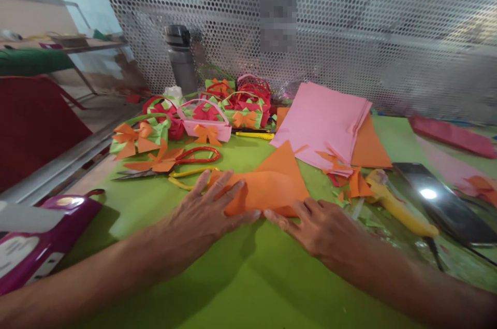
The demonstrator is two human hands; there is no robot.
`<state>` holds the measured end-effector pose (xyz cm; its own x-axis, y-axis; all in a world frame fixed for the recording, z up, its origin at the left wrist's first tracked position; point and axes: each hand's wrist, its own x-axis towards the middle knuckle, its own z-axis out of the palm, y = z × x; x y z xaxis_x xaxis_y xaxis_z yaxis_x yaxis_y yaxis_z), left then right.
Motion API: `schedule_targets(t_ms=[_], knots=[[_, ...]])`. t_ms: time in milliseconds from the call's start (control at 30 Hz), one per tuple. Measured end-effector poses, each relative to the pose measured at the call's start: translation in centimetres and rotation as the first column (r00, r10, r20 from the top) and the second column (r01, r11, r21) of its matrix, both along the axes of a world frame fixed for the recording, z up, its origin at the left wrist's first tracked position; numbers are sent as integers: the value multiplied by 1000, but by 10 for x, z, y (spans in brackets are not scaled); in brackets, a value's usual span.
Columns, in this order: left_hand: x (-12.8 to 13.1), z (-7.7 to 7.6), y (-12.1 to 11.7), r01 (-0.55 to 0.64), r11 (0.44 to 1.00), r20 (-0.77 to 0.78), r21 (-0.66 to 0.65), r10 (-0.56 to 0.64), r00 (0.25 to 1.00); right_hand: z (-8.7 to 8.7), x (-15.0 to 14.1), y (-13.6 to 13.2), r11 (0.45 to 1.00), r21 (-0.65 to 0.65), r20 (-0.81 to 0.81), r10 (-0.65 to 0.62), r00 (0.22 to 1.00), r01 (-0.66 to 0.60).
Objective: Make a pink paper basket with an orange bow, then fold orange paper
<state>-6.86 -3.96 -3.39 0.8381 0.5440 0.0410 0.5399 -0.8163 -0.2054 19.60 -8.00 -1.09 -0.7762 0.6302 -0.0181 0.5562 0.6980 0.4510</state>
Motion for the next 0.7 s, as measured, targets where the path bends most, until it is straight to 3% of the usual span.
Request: schedule_targets(t_ms=[300, 533, 700], knots=[[-2, -1, 1, -15, 1000, 11, -21, 15, 1000, -9, -1, 0, 998, 53, 31, 13, 999, -15], [-12, -13, 2, 42, 993, 111, 109, -54, 992, -14, 2, 2, 999, 44, 42, 8, 999, -10], [-16, -14, -1, 45, 993, 161, 112, -62, 985, -15, 14, -3, 1000, 20, 23, -7, 1000, 6]])
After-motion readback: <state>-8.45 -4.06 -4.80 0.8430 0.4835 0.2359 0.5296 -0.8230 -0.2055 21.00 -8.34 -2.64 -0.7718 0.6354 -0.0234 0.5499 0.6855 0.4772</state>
